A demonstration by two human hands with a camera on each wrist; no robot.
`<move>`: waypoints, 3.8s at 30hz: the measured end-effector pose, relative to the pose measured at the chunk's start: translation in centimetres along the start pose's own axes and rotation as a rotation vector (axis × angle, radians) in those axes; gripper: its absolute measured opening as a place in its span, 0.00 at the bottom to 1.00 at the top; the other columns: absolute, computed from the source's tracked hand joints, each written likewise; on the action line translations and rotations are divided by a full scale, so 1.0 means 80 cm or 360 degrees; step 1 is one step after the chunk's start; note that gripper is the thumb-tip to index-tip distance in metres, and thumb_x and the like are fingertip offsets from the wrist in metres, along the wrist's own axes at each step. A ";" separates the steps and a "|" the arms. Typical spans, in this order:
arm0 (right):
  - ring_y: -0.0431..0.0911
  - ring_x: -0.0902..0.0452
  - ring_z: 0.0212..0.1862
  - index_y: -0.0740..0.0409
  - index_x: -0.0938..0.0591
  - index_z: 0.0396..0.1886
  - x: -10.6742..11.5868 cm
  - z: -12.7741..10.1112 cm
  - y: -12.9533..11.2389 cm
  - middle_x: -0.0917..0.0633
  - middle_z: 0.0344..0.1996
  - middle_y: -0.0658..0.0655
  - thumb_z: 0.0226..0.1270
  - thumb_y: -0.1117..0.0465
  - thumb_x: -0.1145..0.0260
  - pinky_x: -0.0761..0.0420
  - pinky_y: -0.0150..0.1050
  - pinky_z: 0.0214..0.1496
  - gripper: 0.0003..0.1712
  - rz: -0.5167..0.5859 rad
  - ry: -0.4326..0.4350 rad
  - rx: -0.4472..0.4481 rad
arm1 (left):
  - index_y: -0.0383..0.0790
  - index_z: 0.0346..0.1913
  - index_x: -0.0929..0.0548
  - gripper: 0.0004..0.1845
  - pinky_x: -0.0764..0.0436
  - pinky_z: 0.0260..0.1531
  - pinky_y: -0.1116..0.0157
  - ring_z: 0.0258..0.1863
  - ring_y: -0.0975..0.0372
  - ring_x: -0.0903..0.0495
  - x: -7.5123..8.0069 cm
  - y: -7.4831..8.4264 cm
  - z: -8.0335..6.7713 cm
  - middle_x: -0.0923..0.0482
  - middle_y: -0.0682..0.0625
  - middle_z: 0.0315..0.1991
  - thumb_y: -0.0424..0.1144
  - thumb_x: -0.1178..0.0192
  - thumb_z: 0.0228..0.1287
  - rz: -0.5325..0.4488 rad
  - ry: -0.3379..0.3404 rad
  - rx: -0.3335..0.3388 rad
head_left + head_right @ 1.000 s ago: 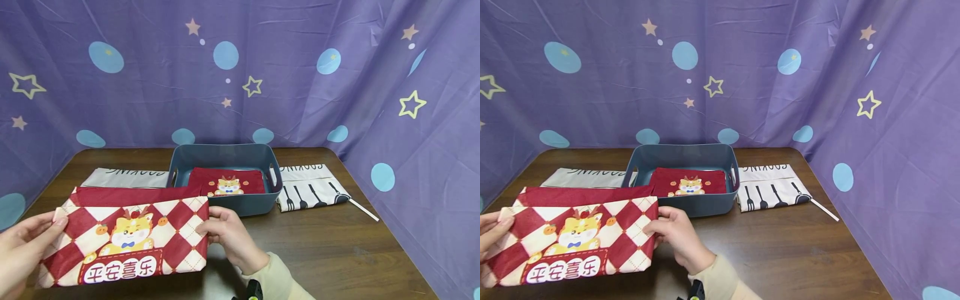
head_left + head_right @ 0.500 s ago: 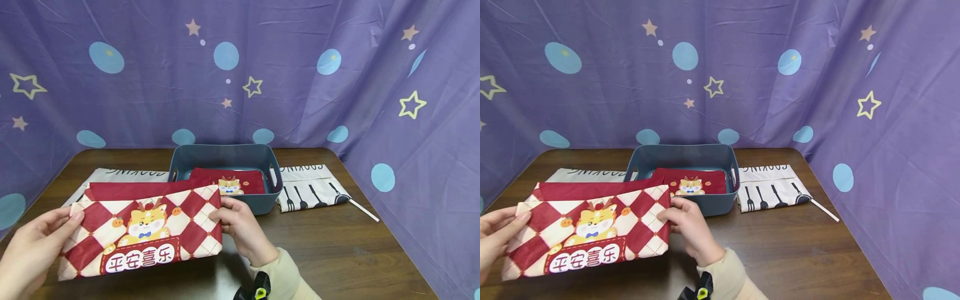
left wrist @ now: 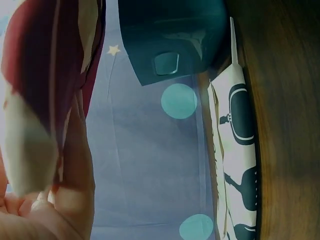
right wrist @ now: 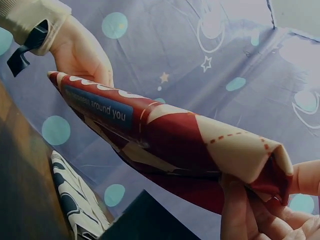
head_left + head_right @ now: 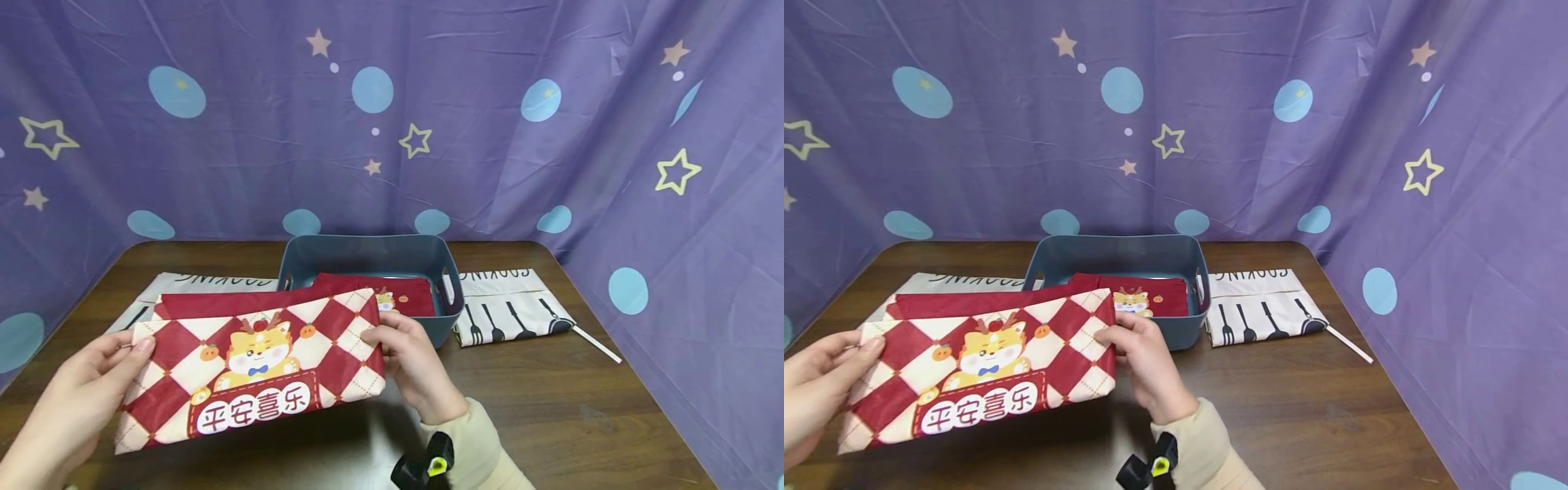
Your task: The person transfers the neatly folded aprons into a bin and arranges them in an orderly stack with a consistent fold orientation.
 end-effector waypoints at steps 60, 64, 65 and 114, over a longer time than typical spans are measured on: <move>0.40 0.21 0.44 0.63 0.29 0.65 0.045 -0.006 -0.034 0.18 0.43 0.50 0.69 0.64 0.44 0.16 0.32 0.44 0.25 0.0154 0.0352 0.0061 | 0.54 0.68 0.42 0.25 0.13 0.27 0.59 0.32 0.63 0.12 -0.056 0.037 0.024 0.13 0.60 0.40 0.45 0.45 0.74 -0.0774 -0.0270 0.0309; 0.39 0.21 0.45 0.62 0.30 0.65 0.051 -0.007 -0.037 0.18 0.44 0.49 0.70 0.64 0.45 0.17 0.32 0.45 0.24 0.0146 0.0372 0.0054 | 0.54 0.72 0.45 0.29 0.13 0.29 0.63 0.34 0.65 0.13 -0.063 0.037 0.025 0.15 0.61 0.42 0.44 0.45 0.74 -0.0852 -0.0252 0.0293; 0.40 0.21 0.45 0.62 0.30 0.65 0.053 -0.007 -0.039 0.18 0.44 0.49 0.70 0.64 0.45 0.17 0.32 0.45 0.24 0.0134 0.0378 0.0055 | 0.54 0.72 0.45 0.30 0.13 0.30 0.64 0.35 0.65 0.13 -0.065 0.036 0.025 0.15 0.61 0.43 0.44 0.45 0.74 -0.0878 -0.0247 0.0287; 0.38 0.19 0.37 0.66 0.29 0.64 0.086 0.017 -0.084 0.18 0.39 0.48 0.72 0.65 0.44 0.16 0.31 0.38 0.23 -0.0326 0.0444 0.0117 | 0.42 0.80 0.56 0.42 0.15 0.41 0.71 0.42 0.72 0.15 -0.112 0.066 0.072 0.36 0.40 0.69 0.41 0.43 0.73 -0.0675 -0.0279 0.0165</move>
Point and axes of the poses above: each hand's wrist, its own z-axis towards the middle knuckle, its own x-axis out of the back of the hand, y = z × x, the point moved 6 cm from there along z, towards the middle knuckle
